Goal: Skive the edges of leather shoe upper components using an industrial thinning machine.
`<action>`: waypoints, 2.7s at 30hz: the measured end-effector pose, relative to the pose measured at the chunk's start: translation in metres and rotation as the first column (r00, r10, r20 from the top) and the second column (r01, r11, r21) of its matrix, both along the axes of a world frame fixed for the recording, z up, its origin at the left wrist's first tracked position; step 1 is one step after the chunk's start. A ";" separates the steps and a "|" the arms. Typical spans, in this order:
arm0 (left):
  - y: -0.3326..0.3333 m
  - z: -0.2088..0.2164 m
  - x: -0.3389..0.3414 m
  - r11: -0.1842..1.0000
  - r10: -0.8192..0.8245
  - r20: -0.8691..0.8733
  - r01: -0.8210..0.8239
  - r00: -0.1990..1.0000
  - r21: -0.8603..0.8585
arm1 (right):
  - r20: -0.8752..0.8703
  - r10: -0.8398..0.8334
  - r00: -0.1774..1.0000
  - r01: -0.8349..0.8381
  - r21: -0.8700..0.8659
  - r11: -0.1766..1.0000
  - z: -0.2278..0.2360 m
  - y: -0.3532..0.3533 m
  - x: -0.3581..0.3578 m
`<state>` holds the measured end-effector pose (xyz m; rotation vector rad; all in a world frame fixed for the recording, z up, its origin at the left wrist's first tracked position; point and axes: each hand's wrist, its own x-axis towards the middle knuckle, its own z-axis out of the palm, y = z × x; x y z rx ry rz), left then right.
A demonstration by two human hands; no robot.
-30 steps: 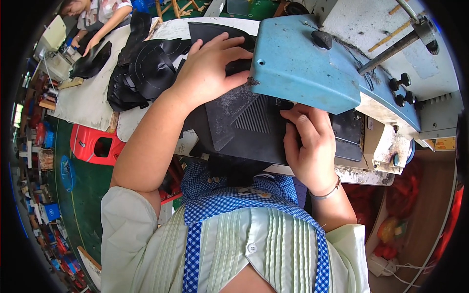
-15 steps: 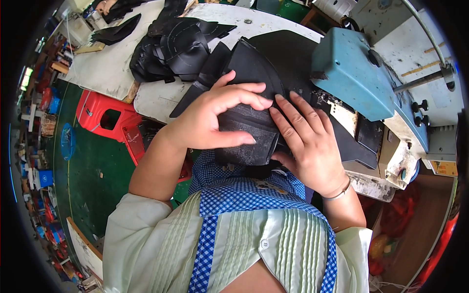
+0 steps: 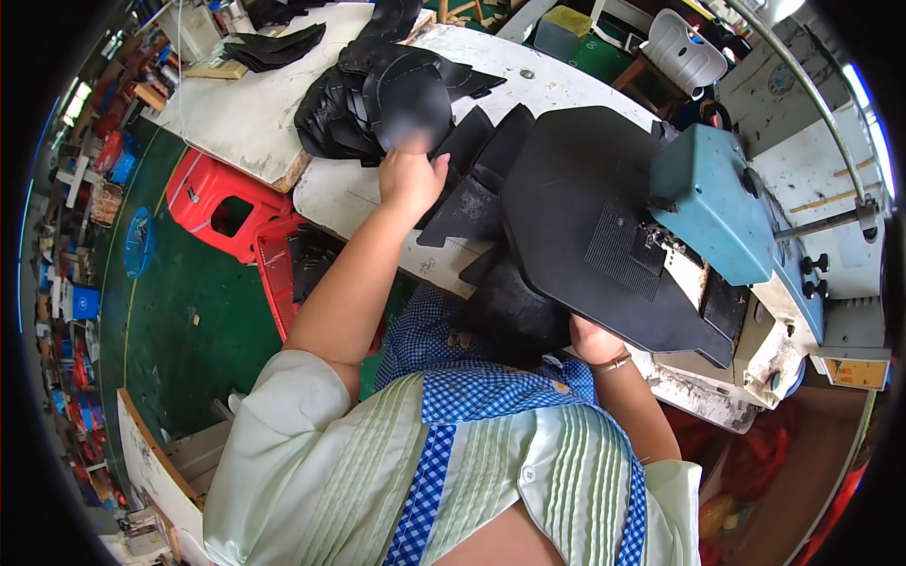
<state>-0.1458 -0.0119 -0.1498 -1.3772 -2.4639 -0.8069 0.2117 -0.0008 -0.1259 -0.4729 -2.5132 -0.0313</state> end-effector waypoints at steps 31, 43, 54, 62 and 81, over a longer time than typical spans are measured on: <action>-0.050 0.196 0.030 0.755 -0.539 -0.047 0.508 0.841 0.415 | -0.375 0.095 0.922 0.039 0.336 0.941 0.108 -0.033 0.024; -0.090 0.138 0.108 0.501 -0.835 0.546 0.507 0.069 0.702 | -0.253 0.032 0.967 0.088 0.447 0.890 0.158 -0.021 0.014; -0.062 0.164 0.070 0.493 -0.380 0.882 0.746 -0.278 0.447 | 0.092 -0.016 0.996 0.004 0.132 0.991 0.134 -0.022 0.020; -0.051 0.178 0.100 0.596 -0.614 0.751 0.767 0.244 0.239 | 0.005 -0.033 0.999 0.033 -0.100 0.994 0.132 -0.004 0.023; -0.005 0.188 0.141 0.350 -0.899 0.254 0.934 0.357 -0.075 | -0.054 -0.114 0.992 0.101 -0.211 0.972 0.137 0.012 0.016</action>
